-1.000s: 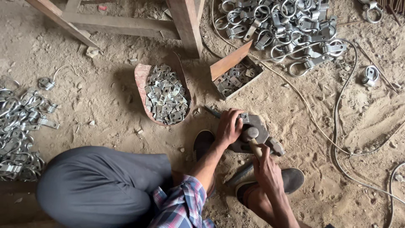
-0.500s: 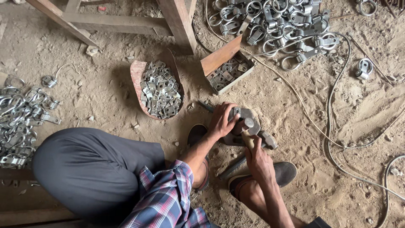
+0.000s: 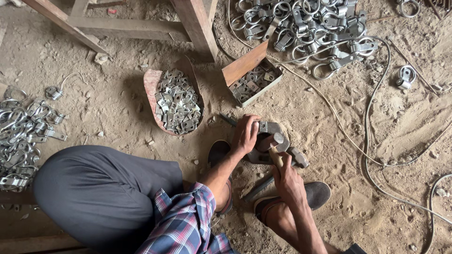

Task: The person sits on the ground and repeatedly hammers small metal parts placed on a heavy metal anvil. They pick up individual parts from a nearby container, position them on the anvil, and strike them with a hammer before moving them to a different pile.

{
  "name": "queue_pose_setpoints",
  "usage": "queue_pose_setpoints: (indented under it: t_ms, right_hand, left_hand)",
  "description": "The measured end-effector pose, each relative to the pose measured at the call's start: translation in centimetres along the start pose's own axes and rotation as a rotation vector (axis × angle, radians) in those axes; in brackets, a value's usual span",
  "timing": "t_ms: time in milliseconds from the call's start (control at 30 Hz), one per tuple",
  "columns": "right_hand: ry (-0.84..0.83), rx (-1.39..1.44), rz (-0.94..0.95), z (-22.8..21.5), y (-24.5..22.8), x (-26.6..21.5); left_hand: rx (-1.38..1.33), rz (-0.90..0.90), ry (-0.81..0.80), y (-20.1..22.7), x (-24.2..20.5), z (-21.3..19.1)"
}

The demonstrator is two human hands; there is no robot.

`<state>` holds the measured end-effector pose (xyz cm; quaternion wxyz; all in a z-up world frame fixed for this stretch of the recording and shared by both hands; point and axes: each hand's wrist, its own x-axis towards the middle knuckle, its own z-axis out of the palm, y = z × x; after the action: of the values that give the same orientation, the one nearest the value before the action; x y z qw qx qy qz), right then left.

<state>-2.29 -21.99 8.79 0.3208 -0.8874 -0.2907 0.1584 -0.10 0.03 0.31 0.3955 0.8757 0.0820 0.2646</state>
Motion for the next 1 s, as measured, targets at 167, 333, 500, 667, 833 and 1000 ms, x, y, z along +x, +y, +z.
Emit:
queue_pose_setpoints:
  t_ms: [167,333,500,667,833,1000]
  right_hand:
    - [-0.016,0.002,0.024,0.06,-0.01,0.1]
    - [-0.013,0.011,0.027,-0.11,-0.19,0.06]
    - [-0.014,0.026,0.022,-0.04,-0.25,0.1]
    - [-0.042,0.008,0.067,0.34,0.14,0.36]
    - [-0.033,-0.005,0.033,0.36,0.25,0.16]
    - [-0.027,0.023,0.043,0.62,0.6,0.11]
  left_hand:
    - [-0.016,-0.038,0.031,0.76,0.25,-0.5]
    - [-0.016,-0.077,0.024,0.72,0.22,-0.36]
    - [0.004,-0.056,0.038,0.6,0.13,-0.33]
    - [-0.02,-0.071,0.046,0.65,0.13,-0.29]
    - [0.026,-0.133,0.006,0.01,-0.04,0.16]
    - [0.015,-0.112,0.012,-0.15,-0.08,0.23]
